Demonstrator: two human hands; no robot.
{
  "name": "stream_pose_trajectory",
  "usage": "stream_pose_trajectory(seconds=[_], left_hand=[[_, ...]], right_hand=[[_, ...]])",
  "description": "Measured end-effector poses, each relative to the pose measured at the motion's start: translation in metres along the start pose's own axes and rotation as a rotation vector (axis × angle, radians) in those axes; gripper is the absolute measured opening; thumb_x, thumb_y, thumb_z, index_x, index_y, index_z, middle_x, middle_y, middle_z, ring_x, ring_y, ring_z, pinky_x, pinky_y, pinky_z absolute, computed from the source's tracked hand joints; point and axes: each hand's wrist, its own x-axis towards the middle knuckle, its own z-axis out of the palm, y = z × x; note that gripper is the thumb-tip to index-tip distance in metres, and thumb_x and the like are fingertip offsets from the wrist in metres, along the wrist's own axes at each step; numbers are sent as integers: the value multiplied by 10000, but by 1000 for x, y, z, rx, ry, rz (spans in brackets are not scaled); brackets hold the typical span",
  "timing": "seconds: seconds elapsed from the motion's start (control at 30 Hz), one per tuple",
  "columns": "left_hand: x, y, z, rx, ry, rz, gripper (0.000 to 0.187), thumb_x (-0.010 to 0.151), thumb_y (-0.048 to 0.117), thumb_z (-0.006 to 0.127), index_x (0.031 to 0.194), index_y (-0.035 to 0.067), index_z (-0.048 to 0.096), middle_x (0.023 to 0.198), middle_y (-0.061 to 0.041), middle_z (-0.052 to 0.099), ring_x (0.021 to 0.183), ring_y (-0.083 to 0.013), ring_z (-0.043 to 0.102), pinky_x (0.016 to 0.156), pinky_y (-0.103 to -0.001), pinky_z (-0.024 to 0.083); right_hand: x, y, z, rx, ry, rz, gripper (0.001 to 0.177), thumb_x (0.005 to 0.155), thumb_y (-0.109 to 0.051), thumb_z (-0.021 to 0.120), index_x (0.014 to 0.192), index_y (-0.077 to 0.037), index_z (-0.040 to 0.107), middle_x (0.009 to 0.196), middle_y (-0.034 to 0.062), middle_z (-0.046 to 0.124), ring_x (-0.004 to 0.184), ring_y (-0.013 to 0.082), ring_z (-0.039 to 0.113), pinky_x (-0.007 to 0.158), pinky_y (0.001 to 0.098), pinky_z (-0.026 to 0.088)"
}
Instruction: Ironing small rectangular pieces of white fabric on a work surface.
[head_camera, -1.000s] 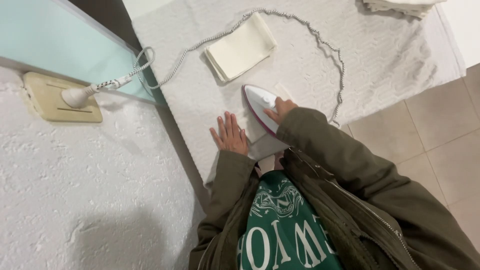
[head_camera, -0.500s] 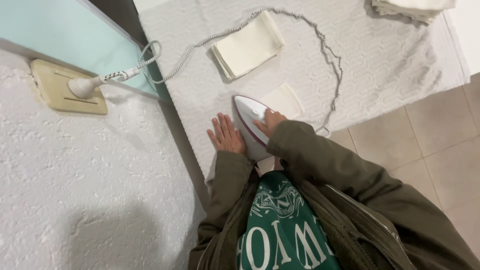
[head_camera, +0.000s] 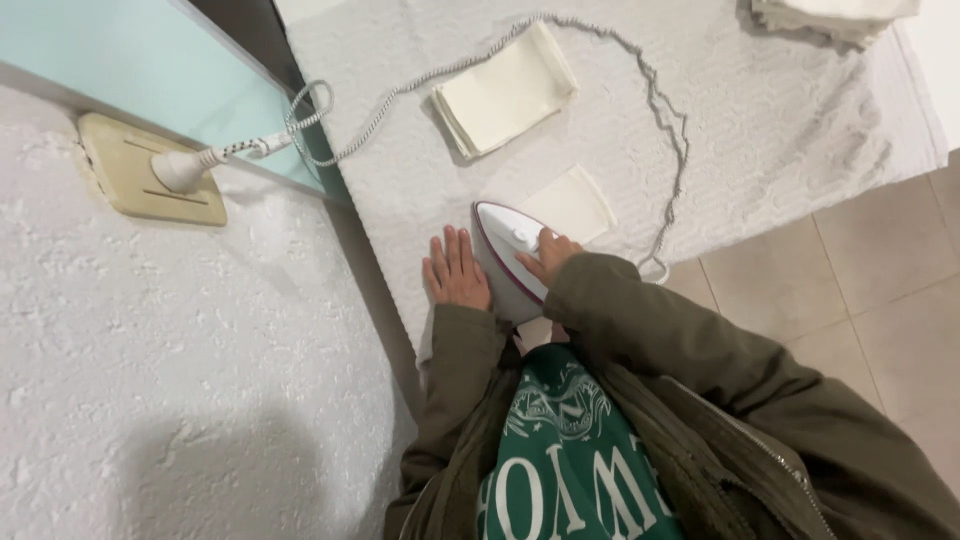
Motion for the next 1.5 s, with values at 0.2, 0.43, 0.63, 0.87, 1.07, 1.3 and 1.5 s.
stream_pose_trajectory(seconds=[0.2, 0.43, 0.63, 0.87, 1.07, 1.3, 1.5], left_hand=[[-5, 6, -11, 12, 117, -83, 675, 1043, 251, 532, 1616, 4, 276, 1710, -150, 204, 1580, -376, 164, 1248, -664, 94], [-12, 7, -9, 82, 125, -45, 676, 1051, 237, 527, 1620, -21, 270, 1717, -179, 187, 1584, -412, 166, 1250, -677, 81], [-4, 2, -4, 57, 107, -58, 700, 1012, 252, 537, 1608, -8, 279, 1699, -179, 192, 1563, -408, 156, 1224, -689, 74], [-6, 3, -11, 24, 82, -80, 688, 1034, 235, 520, 1623, -16, 269, 1721, -173, 178, 1592, -399, 132, 1251, -681, 67], [-10, 10, -16, 22, 59, -83, 672, 1040, 237, 507, 1615, -21, 272, 1716, -172, 178, 1587, -402, 127, 1240, -686, 63], [-9, 4, -6, 63, 126, -48, 686, 1044, 254, 519, 1623, -13, 264, 1718, -166, 170, 1592, -388, 126, 1252, -676, 66], [-5, 3, -7, 50, 77, -70, 702, 1014, 251, 525, 1611, -12, 266, 1702, -180, 183, 1568, -402, 142, 1228, -684, 67]], right_hand=[[5, -8, 4, 32, -13, 22, 601, 969, -497, 649, 1165, 67, 582, 1003, 311, 701, 929, 468, 704, 784, 540, 582], [4, -19, -2, 35, -13, 46, 587, 954, -502, 652, 1128, 57, 609, 1032, 299, 713, 953, 454, 712, 810, 532, 591], [5, -12, 2, -9, 10, 19, 624, 937, -511, 663, 1156, 67, 583, 1025, 317, 699, 937, 472, 703, 790, 538, 580], [0, -10, 10, -2, -1, 38, 607, 962, -513, 640, 1138, 65, 584, 979, 314, 701, 893, 462, 718, 730, 529, 594], [-10, -19, 0, 4, -5, 79, 604, 963, -526, 636, 1142, 50, 590, 967, 313, 716, 898, 468, 717, 755, 536, 591], [-1, -24, -2, -11, 25, 39, 620, 942, -537, 646, 1122, 53, 584, 973, 309, 709, 890, 475, 710, 762, 552, 580], [-2, 2, 20, -17, 45, 30, 644, 942, -544, 661, 1131, 65, 572, 950, 325, 701, 889, 494, 701, 764, 553, 576]])
